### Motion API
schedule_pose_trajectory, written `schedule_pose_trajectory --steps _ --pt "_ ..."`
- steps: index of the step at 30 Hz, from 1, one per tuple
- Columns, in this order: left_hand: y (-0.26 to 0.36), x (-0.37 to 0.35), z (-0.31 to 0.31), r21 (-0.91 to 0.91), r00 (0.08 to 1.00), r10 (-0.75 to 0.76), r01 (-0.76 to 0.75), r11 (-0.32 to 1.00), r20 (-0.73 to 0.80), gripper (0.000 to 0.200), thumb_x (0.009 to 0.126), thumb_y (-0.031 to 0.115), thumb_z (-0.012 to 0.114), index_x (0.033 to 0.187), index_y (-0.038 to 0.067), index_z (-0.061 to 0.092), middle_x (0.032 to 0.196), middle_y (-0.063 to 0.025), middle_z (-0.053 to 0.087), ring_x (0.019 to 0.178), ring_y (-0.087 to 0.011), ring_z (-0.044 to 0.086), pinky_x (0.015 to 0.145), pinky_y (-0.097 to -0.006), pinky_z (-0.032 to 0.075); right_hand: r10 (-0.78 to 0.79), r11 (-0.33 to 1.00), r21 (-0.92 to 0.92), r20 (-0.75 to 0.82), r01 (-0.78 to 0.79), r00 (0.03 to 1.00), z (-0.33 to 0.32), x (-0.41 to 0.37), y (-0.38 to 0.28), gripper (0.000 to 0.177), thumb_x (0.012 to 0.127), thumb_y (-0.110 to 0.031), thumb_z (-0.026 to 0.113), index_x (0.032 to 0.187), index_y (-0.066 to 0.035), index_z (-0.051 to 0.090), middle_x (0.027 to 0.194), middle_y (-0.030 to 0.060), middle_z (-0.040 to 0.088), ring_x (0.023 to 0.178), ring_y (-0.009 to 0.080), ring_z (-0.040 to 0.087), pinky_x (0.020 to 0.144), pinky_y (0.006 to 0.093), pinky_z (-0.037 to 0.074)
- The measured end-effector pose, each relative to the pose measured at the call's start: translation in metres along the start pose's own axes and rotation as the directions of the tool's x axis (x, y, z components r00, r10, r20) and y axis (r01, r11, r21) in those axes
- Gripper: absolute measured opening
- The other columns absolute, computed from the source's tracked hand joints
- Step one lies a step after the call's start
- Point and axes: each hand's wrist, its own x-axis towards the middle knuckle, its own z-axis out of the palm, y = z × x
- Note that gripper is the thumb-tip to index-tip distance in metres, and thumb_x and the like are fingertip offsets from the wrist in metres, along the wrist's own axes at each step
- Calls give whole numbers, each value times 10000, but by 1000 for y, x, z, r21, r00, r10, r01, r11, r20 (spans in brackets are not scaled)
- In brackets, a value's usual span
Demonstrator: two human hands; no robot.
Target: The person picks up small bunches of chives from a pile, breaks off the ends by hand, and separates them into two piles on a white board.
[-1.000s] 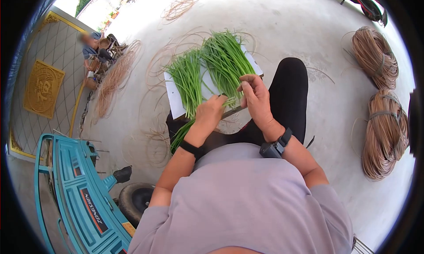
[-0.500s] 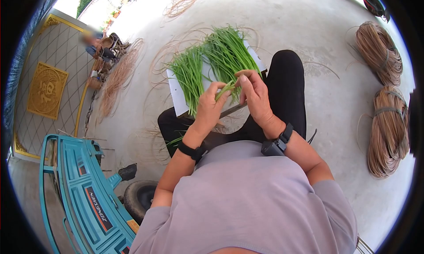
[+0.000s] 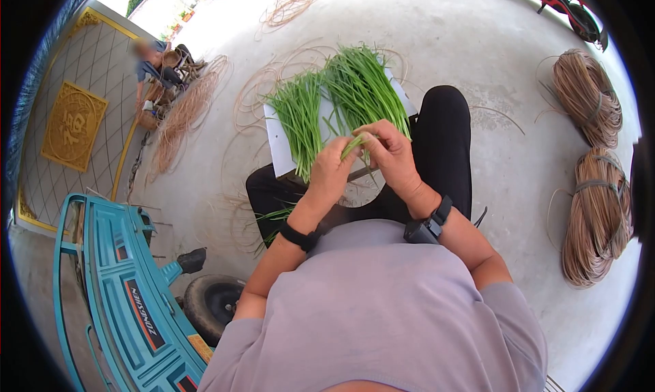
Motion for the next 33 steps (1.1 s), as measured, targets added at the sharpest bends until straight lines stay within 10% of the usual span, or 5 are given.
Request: schedule_pose_trajectory --steps 9,16,23,27,33 --pt "45 -11 -70 -45 830 205 -266 963 -519 292 1009 266 465 983 25 629 939 -91 660 966 -215 594 957 -333 424 -14 998 61 -133 22 991 -7 -2 -13 288 975 -280 539 1074 -11 564 855 46 627 505 46 462 476 207 386" --pt "112 -59 -165 -22 348 184 -513 858 -919 385 1015 391 433 994 19 528 765 -13 518 710 -103 515 641 -261 432 -20 994 -112 -203 -3 979 -11 1 -4 205 933 -217 597 1049 -49 577 826 37 642 513 99 533 477 259 436" --pt "101 -86 -185 712 -110 703 -135 689 -702 377 1020 343 453 994 -28 514 642 31 418 469 -80 348 419 -198 309 -136 379 -888 226 262 965 -1 -7 -1 284 839 -196 644 1079 -108 519 909 78 593 741 309 642 587 411 524" --pt "74 -69 -152 390 260 392 -62 919 -882 268 1002 228 503 997 -31 570 699 14 508 560 -54 409 492 -198 355 -24 309 -931 197 195 980 -1 -7 7 272 832 -173 641 1067 -102 524 927 101 583 755 335 635 603 427 521" --pt "19 -40 -93 318 869 257 -124 940 -422 173 909 40 554 1059 52 638 970 -40 654 752 -146 574 672 -279 464 -18 326 -921 220 213 975 -6 -6 17 264 829 -134 633 1079 -109 552 956 97 587 783 334 633 638 422 520"
